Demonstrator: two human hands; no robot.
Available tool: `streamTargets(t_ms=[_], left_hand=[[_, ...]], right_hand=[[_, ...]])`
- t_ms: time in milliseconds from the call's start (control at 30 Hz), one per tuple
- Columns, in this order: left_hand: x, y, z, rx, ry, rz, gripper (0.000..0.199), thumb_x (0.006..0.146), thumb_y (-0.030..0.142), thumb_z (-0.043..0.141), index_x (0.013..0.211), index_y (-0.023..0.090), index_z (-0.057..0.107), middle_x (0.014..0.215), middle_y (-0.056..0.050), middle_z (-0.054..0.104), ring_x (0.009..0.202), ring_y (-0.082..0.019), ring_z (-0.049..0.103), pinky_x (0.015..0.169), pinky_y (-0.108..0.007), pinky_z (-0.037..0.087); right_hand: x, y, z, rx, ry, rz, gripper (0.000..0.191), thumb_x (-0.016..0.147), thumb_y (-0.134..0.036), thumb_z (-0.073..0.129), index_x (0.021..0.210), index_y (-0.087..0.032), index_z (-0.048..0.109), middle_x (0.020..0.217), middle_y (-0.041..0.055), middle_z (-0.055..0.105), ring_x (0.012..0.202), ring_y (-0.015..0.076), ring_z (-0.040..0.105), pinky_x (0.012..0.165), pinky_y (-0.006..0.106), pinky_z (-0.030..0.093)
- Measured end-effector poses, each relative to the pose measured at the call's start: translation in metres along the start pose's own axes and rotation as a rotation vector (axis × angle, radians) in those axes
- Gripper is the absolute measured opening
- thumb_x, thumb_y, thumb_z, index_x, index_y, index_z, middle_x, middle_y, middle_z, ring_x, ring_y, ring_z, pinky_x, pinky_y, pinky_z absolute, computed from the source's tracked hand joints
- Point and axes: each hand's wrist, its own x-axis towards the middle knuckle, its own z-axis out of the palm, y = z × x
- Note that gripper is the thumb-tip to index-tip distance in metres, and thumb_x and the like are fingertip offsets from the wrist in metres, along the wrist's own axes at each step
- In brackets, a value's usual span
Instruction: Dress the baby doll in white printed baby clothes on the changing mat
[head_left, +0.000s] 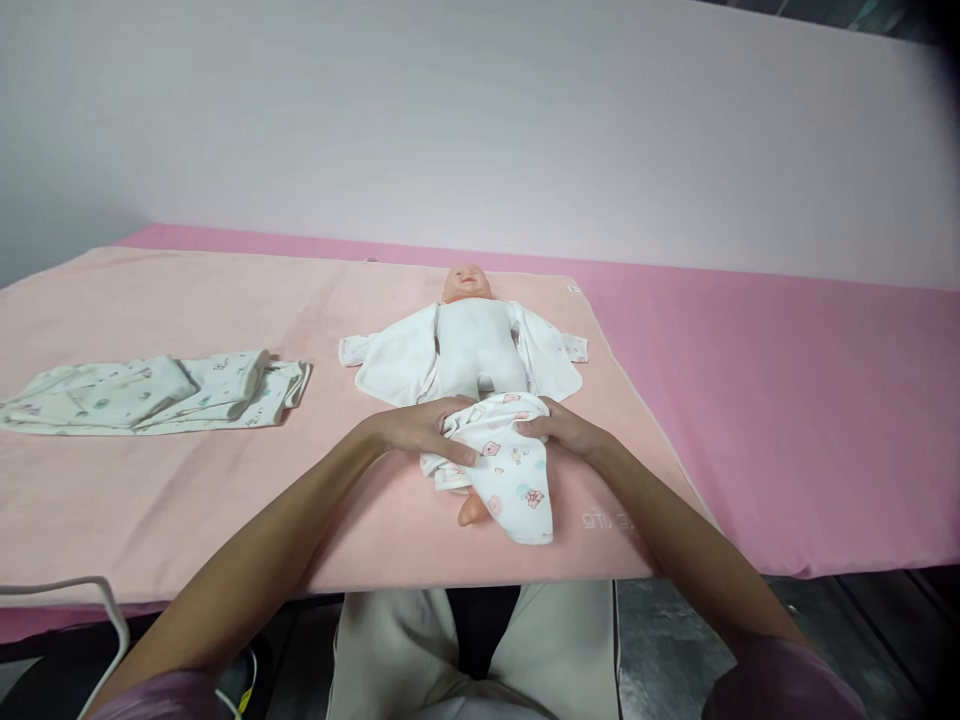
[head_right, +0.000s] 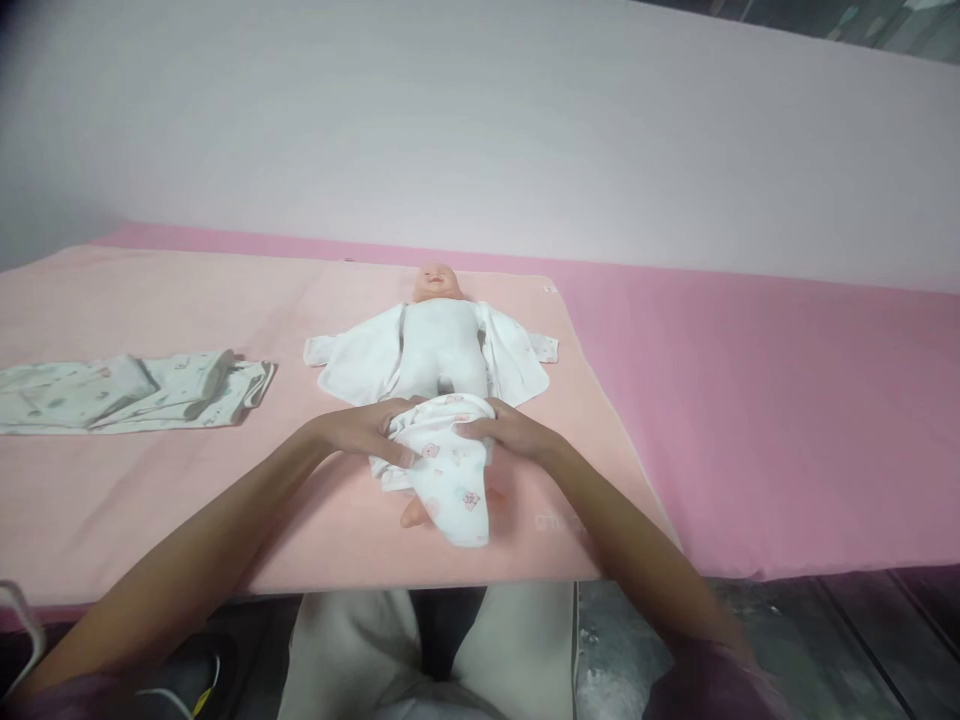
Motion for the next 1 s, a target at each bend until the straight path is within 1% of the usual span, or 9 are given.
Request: streamTargets(t_ms=[100, 200, 333, 500, 667, 733, 867, 933, 1000], left_hand=[[-0.002, -0.004, -0.002, -0.068, -0.004, -0.022, 0.039, 0.084, 0.041, 0.086, 0.113, 0.017, 0.075, 0.112, -0.009, 0.074, 0.097, -0.022, 0.070, 0.079, -0.028, 0.058], [-0.004, -0.009, -0.001, -0.123, 0.065, -0.025, 0.046, 0.087, 0.044, 0.083, 0.123, 0.017, 0.073, 0.115, -0.011, 0.075, 0.103, -0.024, 0.072, 0.085, -0.031, 0.059], [-0.004, -0.008, 0.001, -0.138, 0.118, -0.022, 0.052, 0.092, 0.047, 0.078, 0.133, 0.017, 0.068, 0.114, -0.012, 0.076, 0.107, -0.025, 0.072, 0.086, -0.032, 0.060], [-0.002, 0.004, 0.004, -0.048, 0.030, -0.013, 0.044, 0.089, 0.047, 0.080, 0.118, 0.015, 0.074, 0.099, -0.009, 0.075, 0.088, -0.020, 0.069, 0.071, -0.026, 0.057], [-0.002, 0.003, 0.002, -0.037, -0.034, -0.013, 0.038, 0.081, 0.050, 0.086, 0.091, 0.015, 0.075, 0.073, -0.003, 0.068, 0.069, -0.017, 0.063, 0.059, -0.024, 0.053], [-0.003, -0.001, -0.001, -0.024, -0.027, -0.008, 0.038, 0.083, 0.051, 0.084, 0.092, 0.015, 0.075, 0.075, -0.003, 0.068, 0.072, -0.016, 0.064, 0.062, -0.023, 0.053], [-0.006, -0.004, -0.005, 0.005, -0.019, 0.007, 0.046, 0.088, 0.052, 0.080, 0.114, 0.015, 0.075, 0.092, -0.007, 0.072, 0.090, -0.021, 0.067, 0.074, -0.025, 0.056], [-0.006, -0.001, -0.003, 0.009, -0.038, 0.005, 0.049, 0.090, 0.054, 0.078, 0.119, 0.015, 0.074, 0.095, -0.008, 0.073, 0.093, -0.022, 0.067, 0.077, -0.026, 0.057], [-0.006, 0.002, -0.001, 0.005, -0.055, -0.003, 0.048, 0.091, 0.055, 0.076, 0.118, 0.015, 0.073, 0.092, -0.007, 0.072, 0.088, -0.020, 0.066, 0.074, -0.025, 0.056]], right_hand=[[0.002, 0.004, 0.003, 0.013, -0.021, 0.001, 0.048, 0.086, -0.048, 0.083, 0.118, -0.014, 0.075, 0.098, 0.0064, 0.076, 0.090, 0.0195, 0.069, 0.075, 0.026, 0.053], [-0.002, 0.002, 0.000, -0.110, -0.146, 0.087, 0.047, 0.089, -0.048, 0.082, 0.122, -0.015, 0.073, 0.108, 0.0073, 0.076, 0.094, 0.0196, 0.070, 0.078, 0.027, 0.055], [-0.006, -0.003, -0.006, -0.225, -0.328, 0.146, 0.047, 0.086, -0.048, 0.085, 0.116, -0.014, 0.074, 0.102, 0.0074, 0.076, 0.090, 0.0206, 0.071, 0.075, 0.028, 0.057], [-0.002, 0.001, -0.005, -0.096, -0.099, -0.020, 0.058, 0.093, -0.056, 0.077, 0.133, -0.016, 0.069, 0.120, 0.0100, 0.076, 0.110, 0.0234, 0.071, 0.094, 0.033, 0.057], [0.001, 0.007, -0.008, -0.133, -0.064, 0.039, 0.056, 0.095, -0.060, 0.073, 0.132, -0.018, 0.070, 0.122, 0.0095, 0.075, 0.113, 0.0230, 0.069, 0.096, 0.033, 0.055], [-0.001, 0.005, -0.012, -0.184, -0.149, 0.064, 0.057, 0.091, -0.060, 0.077, 0.129, -0.017, 0.071, 0.122, 0.0091, 0.074, 0.112, 0.0223, 0.068, 0.094, 0.031, 0.055], [-0.003, -0.001, -0.018, -0.232, -0.501, 0.086, 0.070, 0.069, -0.058, 0.095, 0.116, -0.012, 0.072, 0.098, 0.0054, 0.073, 0.089, 0.0186, 0.066, 0.076, 0.026, 0.055], [-0.003, -0.002, -0.019, -0.209, -0.537, 0.079, 0.068, 0.064, -0.055, 0.099, 0.109, -0.012, 0.071, 0.089, 0.0027, 0.070, 0.081, 0.0163, 0.064, 0.069, 0.024, 0.053], [-0.002, -0.002, -0.019, -0.183, -0.494, 0.053, 0.060, 0.068, -0.055, 0.097, 0.100, -0.013, 0.071, 0.085, 0.0025, 0.070, 0.080, 0.0160, 0.063, 0.067, 0.023, 0.052]])
